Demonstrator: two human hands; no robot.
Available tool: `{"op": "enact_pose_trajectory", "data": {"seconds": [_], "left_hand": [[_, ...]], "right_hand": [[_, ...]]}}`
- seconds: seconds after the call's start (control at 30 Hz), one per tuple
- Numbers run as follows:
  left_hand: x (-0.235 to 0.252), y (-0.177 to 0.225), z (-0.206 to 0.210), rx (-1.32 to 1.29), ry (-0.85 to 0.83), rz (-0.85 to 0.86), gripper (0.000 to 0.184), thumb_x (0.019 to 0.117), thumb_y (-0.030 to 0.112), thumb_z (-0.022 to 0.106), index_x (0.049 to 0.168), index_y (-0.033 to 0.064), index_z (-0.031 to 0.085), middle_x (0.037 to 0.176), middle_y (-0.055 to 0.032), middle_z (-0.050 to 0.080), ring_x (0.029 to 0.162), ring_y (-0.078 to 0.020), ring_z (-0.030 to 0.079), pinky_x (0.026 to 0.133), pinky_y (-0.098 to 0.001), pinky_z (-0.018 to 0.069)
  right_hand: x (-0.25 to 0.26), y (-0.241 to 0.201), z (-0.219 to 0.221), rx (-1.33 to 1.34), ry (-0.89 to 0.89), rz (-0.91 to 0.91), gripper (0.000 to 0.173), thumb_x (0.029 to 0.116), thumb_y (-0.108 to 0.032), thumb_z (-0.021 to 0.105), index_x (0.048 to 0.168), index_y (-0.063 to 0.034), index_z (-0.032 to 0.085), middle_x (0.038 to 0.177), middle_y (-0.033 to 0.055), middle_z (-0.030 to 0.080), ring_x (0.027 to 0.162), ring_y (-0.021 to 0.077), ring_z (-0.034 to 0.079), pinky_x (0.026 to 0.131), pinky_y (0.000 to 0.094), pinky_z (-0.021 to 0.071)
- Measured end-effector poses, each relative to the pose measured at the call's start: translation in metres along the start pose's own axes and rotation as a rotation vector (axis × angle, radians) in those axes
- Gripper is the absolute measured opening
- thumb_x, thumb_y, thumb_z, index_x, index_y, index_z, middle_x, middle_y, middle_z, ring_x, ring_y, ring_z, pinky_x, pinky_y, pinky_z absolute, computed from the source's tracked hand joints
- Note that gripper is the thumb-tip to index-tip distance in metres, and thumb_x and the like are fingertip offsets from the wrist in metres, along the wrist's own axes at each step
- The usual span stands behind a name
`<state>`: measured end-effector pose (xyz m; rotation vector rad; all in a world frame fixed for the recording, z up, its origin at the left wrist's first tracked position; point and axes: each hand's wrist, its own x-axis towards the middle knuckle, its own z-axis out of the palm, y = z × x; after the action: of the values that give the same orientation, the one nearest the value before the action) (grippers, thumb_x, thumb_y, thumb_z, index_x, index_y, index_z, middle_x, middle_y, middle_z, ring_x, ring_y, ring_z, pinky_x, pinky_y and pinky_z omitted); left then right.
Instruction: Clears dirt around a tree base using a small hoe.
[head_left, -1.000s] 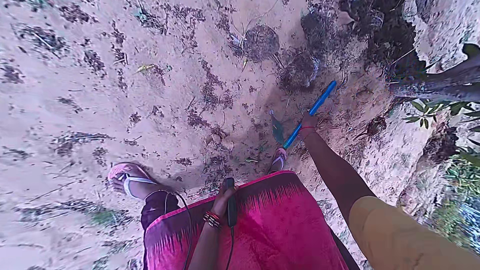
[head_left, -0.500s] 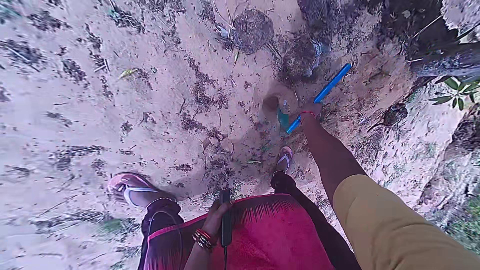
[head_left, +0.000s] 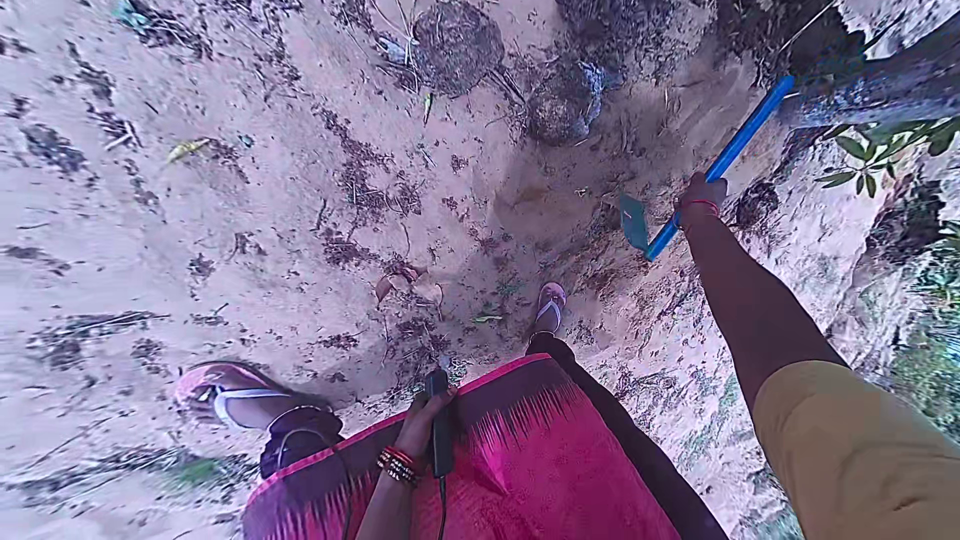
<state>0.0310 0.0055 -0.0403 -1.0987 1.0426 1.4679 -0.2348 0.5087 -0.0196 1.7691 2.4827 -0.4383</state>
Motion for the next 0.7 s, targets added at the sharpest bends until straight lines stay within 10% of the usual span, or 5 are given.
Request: {"op": "enact_pose_trajectory", "data": {"seconds": [0.13, 0.3, 0.47, 0.7], "left_hand": [[0.001, -0.001, 0.000, 0.152, 0.067, -0.094, 0.044, 0.0973, 0.024, 0.059, 0.129, -0.0037, 0.046, 0.081, -0.0068, 0.062, 0.064, -0.0129, 0.063, 0.060, -0.0313, 0.0555], [-0.002, -0.002, 0.003, 0.154, 0.120, -0.086, 0.037, 0.0966, 0.022, 0.054, 0.124, -0.0008, 0.047, 0.071, -0.0016, 0.059, 0.053, -0.0078, 0.060, 0.050, -0.0247, 0.0533], [0.000, -0.003, 0.003, 0.298, 0.114, -0.103, 0.055, 0.0926, 0.028, 0.063, 0.134, -0.0037, 0.047, 0.098, -0.0128, 0.066, 0.081, -0.0167, 0.066, 0.073, -0.0373, 0.0561], [0.005, 0.007, 0.015, 0.252, 0.123, -0.076, 0.041, 0.0998, 0.022, 0.058, 0.131, -0.0029, 0.049, 0.092, -0.0108, 0.064, 0.074, -0.0144, 0.064, 0.066, -0.0331, 0.0556]], "right_hand": [[-0.081, 0.035, 0.089, 0.039, -0.156, 0.115, 0.048, 0.1097, -0.032, 0.047, 0.143, 0.0027, 0.049, 0.124, 0.0258, 0.063, 0.109, 0.0350, 0.066, 0.093, 0.0512, 0.0535], [-0.105, 0.048, 0.167, 0.090, -0.025, 0.231, 0.055, 0.1089, -0.034, 0.050, 0.152, -0.0017, 0.042, 0.135, 0.0219, 0.064, 0.127, 0.0323, 0.063, 0.106, 0.0471, 0.0505], [-0.078, 0.038, 0.143, 0.032, -0.105, 0.186, 0.051, 0.1100, -0.037, 0.047, 0.144, 0.0008, 0.052, 0.133, 0.0236, 0.065, 0.127, 0.0341, 0.062, 0.107, 0.0490, 0.0484], [0.002, -0.001, 0.056, 0.013, 0.106, 0.117, 0.052, 0.1099, -0.038, 0.045, 0.142, 0.0023, 0.054, 0.133, 0.0222, 0.065, 0.126, 0.0315, 0.063, 0.105, 0.0467, 0.0492]]}}
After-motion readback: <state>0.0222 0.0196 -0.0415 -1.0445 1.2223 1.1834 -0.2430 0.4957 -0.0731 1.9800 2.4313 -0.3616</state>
